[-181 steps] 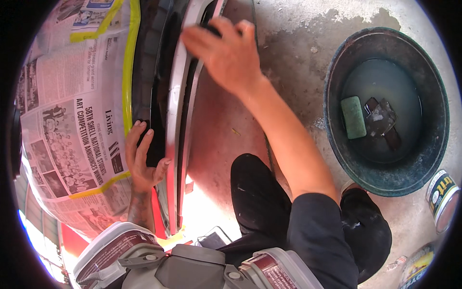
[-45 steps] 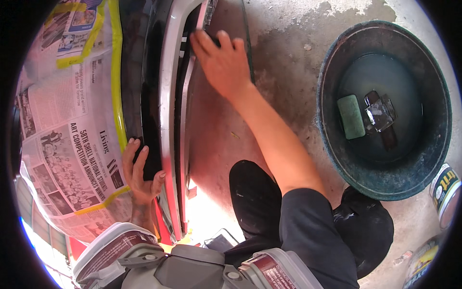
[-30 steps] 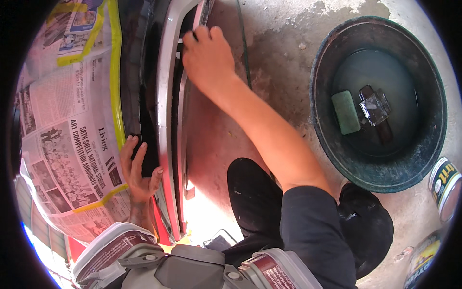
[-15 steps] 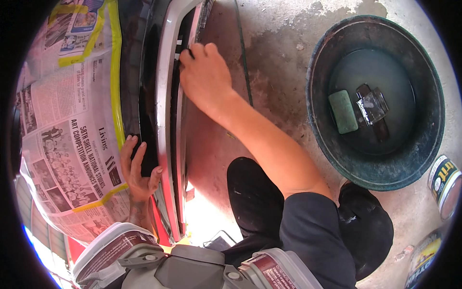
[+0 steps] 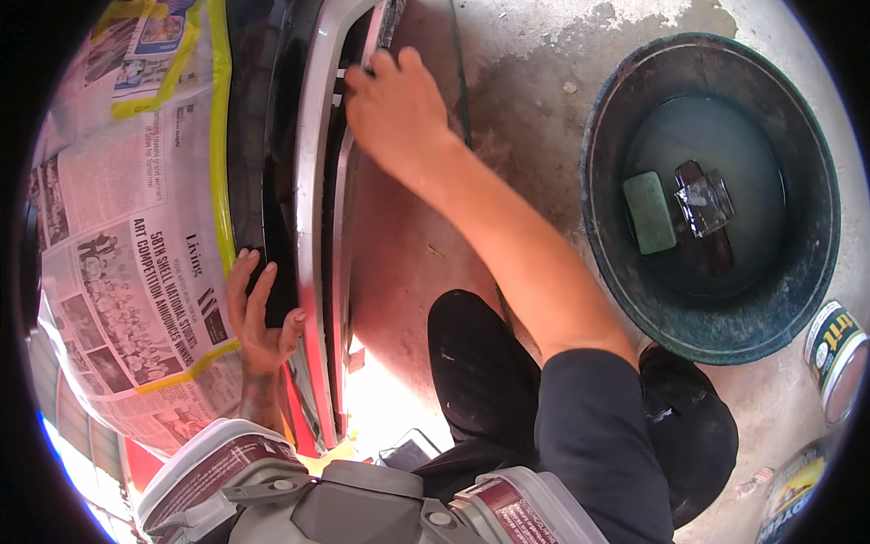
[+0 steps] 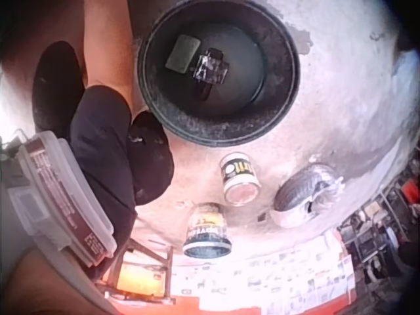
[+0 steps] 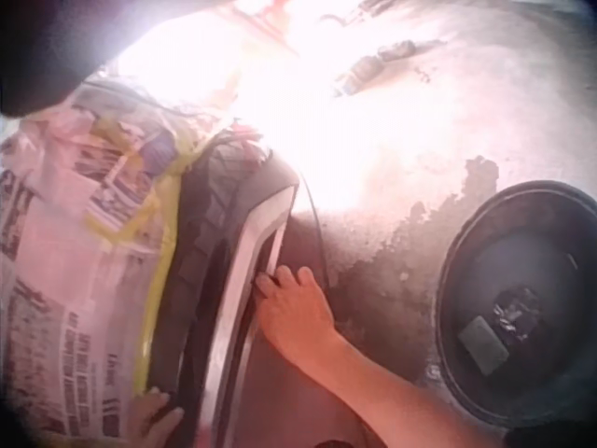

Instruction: The person dips sandpaper into a bucket of water and sands the edge of a car panel by hand.

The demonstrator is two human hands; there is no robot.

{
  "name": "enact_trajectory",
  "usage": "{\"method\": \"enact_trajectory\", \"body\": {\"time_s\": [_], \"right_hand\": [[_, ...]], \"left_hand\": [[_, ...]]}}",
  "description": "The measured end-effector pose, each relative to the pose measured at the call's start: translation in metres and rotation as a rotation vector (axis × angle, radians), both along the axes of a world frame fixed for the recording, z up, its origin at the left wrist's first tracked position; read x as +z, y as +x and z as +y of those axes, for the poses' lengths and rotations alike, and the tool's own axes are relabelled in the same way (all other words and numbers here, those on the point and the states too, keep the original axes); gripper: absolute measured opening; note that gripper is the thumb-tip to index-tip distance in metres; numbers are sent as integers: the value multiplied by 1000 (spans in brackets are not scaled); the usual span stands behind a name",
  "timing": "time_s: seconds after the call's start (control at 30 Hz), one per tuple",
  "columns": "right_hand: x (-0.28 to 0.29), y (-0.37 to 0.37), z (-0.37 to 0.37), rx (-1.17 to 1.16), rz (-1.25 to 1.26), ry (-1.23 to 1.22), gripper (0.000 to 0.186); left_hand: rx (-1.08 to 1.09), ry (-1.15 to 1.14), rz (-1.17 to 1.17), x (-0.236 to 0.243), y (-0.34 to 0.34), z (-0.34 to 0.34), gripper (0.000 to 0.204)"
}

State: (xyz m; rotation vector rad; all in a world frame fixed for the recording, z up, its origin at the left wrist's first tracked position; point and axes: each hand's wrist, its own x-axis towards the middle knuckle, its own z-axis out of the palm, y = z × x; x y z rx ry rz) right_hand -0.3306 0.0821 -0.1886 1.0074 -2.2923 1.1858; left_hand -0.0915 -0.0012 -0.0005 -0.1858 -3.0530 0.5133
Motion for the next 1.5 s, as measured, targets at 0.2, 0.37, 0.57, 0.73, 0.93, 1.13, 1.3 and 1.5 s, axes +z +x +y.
{"method": "enact_trajectory", "body": {"time_s": [0.2, 0.37, 0.57, 0.73, 0.93, 1.13, 1.3, 1.5], "right_hand": [[-1, 2, 2, 3, 33, 20, 14], [1, 18, 8, 196, -85, -47, 18], [6, 11, 14, 260, -79, 69, 24], [-5, 26, 9, 221, -105, -33, 31], [-30, 54, -9, 64, -238, -356, 55], [-45, 46, -30, -119, -125, -329, 51], [-53, 50, -40, -201, -69, -346, 60], [-47, -12, -44, -301, -94, -191, 63]], "left_hand": [[-1, -3, 1, 0, -1, 0, 59], [8, -1, -6, 0, 0, 1, 59], [-7, -22, 3, 0, -2, 2, 59], [14, -15, -6, 0, 0, 0, 59], [-2, -25, -12, 0, -1, 0, 59], [4, -8, -4, 0, 0, 0, 59], [3, 1, -4, 0, 1, -1, 60], [7, 1, -3, 0, 1, -2, 60]]}}
